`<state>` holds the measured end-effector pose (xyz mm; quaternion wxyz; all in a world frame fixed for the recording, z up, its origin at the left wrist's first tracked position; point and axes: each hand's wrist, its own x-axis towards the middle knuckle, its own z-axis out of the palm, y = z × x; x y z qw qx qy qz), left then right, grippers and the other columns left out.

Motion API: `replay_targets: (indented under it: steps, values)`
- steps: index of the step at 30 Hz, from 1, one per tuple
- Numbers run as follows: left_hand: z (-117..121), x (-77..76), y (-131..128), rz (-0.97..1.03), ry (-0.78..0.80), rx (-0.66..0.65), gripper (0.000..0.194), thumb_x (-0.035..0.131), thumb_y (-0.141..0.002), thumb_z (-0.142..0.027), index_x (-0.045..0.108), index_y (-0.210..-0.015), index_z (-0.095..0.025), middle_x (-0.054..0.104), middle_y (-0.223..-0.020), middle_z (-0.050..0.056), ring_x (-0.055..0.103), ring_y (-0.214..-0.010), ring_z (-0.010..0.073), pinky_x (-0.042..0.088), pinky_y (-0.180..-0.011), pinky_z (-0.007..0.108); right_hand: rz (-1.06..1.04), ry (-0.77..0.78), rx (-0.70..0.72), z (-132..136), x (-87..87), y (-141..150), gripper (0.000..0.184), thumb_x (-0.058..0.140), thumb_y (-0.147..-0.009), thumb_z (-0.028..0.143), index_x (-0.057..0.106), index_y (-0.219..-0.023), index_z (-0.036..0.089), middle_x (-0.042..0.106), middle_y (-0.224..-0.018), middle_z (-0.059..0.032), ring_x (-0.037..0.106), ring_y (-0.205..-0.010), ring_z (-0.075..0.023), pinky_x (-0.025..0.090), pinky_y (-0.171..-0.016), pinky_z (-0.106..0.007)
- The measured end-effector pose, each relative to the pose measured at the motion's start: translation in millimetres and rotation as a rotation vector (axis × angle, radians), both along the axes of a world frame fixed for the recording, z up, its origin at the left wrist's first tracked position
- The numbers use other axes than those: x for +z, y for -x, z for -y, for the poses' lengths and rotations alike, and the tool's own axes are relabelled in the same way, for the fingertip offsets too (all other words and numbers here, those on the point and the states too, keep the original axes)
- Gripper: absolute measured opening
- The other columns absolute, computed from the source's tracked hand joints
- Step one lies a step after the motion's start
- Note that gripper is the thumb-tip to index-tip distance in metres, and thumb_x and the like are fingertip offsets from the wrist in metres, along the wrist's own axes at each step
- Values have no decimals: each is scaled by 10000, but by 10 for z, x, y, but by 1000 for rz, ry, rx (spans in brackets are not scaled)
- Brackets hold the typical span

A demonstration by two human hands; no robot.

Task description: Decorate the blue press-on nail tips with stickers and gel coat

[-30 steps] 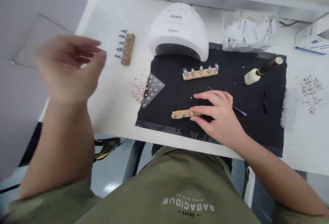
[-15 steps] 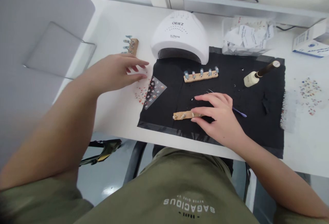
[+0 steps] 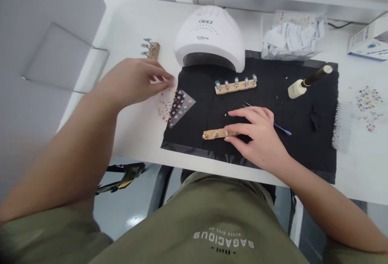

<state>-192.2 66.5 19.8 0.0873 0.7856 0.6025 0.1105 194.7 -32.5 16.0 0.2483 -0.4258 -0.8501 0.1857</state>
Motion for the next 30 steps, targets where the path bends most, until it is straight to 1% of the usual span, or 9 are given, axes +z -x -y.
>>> replay_targets:
  steps: [4,9,12,17,19,21,26,28,30]
  values:
    - [21,62,-62,-41,13,1,235,754,-867,-430,898,-965,-271,870,-959,19,694,-777,206,536,-754,399,-5,10,-2,2,2,7,68,862,-984,316,901,-1034,343,870,-1354,-44,765,-1302,-346,533,-1168,-638]
    - [12,87,-193,-215,1,12,263,728,-850,-415,892,-978,-256,860,-1008,59,686,-840,263,533,-729,425,-2,26,4,-8,33,8,60,854,-990,329,900,-1024,347,871,-1357,-43,771,-1309,-355,534,-1172,-654]
    - [19,86,-244,-285,-37,53,263,757,-828,-428,882,-979,-253,857,-1007,57,658,-830,256,527,-720,414,4,31,21,-18,54,2,63,853,-993,325,901,-1029,346,871,-1360,-46,778,-1297,-356,542,-1161,-662]
    - [173,213,-274,-184,-165,90,273,771,-837,-443,858,-1028,-269,836,-1003,36,707,-886,256,535,-764,418,12,40,23,-22,76,-3,62,845,-1001,337,901,-1026,348,870,-1368,-46,777,-1305,-362,544,-1159,-667]
    - [300,305,-312,-120,-227,35,264,752,-853,-451,848,-1023,-274,829,-990,36,735,-885,263,521,-749,423,20,37,29,-23,82,-5,68,836,-1010,340,901,-1030,346,871,-1367,-47,780,-1307,-361,550,-1157,-663]
    - [451,395,-377,-87,-261,-80,258,721,-890,-452,826,-1023,-257,830,-1028,50,746,-841,265,506,-715,427,24,29,37,-25,86,-8,73,832,-1016,341,902,-1036,341,872,-1370,-49,784,-1306,-363,556,-1153,-660]
    - [820,553,-610,-101,-299,-292,214,599,-1012,-413,747,-1078,-273,822,-1046,29,786,-855,271,404,-578,377,38,17,40,-23,82,-13,75,836,-1017,335,899,-1056,339,866,-1388,-44,785,-1311,-368,564,-1137,-659]
    - [943,595,-709,-118,-304,-381,176,573,-1025,-364,719,-1039,-267,823,-1028,33,779,-812,273,391,-539,393,39,13,43,-16,75,-11,74,839,-1016,331,897,-1062,337,863,-1394,-46,782,-1318,-369,564,-1144,-660]
    - [1051,625,-803,-167,-243,-424,183,537,-1036,-287,694,-942,-270,794,-950,44,754,-772,273,405,-531,418,33,-1,37,-4,69,-7,71,848,-1009,319,893,-1061,334,861,-1393,-48,779,-1318,-371,561,-1153,-662]
